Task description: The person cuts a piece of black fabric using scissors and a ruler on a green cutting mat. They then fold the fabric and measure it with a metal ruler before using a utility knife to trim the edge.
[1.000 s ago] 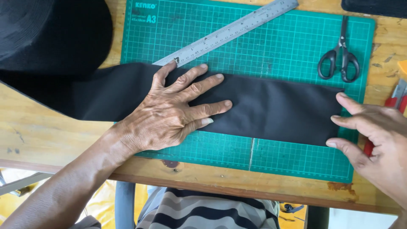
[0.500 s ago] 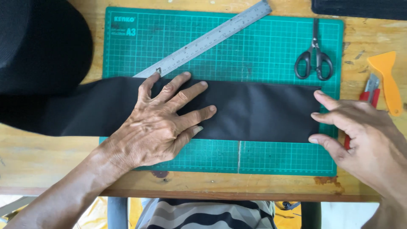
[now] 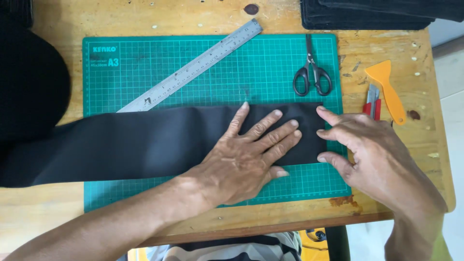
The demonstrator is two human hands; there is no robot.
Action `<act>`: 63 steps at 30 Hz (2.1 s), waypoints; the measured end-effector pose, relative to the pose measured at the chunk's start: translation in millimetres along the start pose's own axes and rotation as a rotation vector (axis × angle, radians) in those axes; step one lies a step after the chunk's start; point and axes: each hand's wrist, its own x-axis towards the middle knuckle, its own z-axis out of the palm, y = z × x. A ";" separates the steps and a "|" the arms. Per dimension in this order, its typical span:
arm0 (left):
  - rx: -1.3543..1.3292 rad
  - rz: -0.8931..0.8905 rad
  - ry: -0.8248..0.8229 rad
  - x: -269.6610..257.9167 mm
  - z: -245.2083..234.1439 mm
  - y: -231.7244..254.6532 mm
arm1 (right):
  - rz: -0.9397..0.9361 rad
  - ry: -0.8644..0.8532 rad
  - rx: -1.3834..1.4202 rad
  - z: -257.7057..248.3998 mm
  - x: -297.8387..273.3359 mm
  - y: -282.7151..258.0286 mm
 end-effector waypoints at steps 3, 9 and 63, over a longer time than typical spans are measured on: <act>-0.007 -0.075 0.016 -15.1 -13.7 -15.9 | -0.016 0.004 0.022 -1.1 -0.3 0.3; 0.164 -0.168 -0.001 -58.0 -25.5 -42.2 | 0.028 0.003 0.025 2.6 -2.1 2.9; 0.149 -0.173 0.030 -126.5 -66.2 -77.9 | -0.065 0.099 0.057 7.0 0.4 6.8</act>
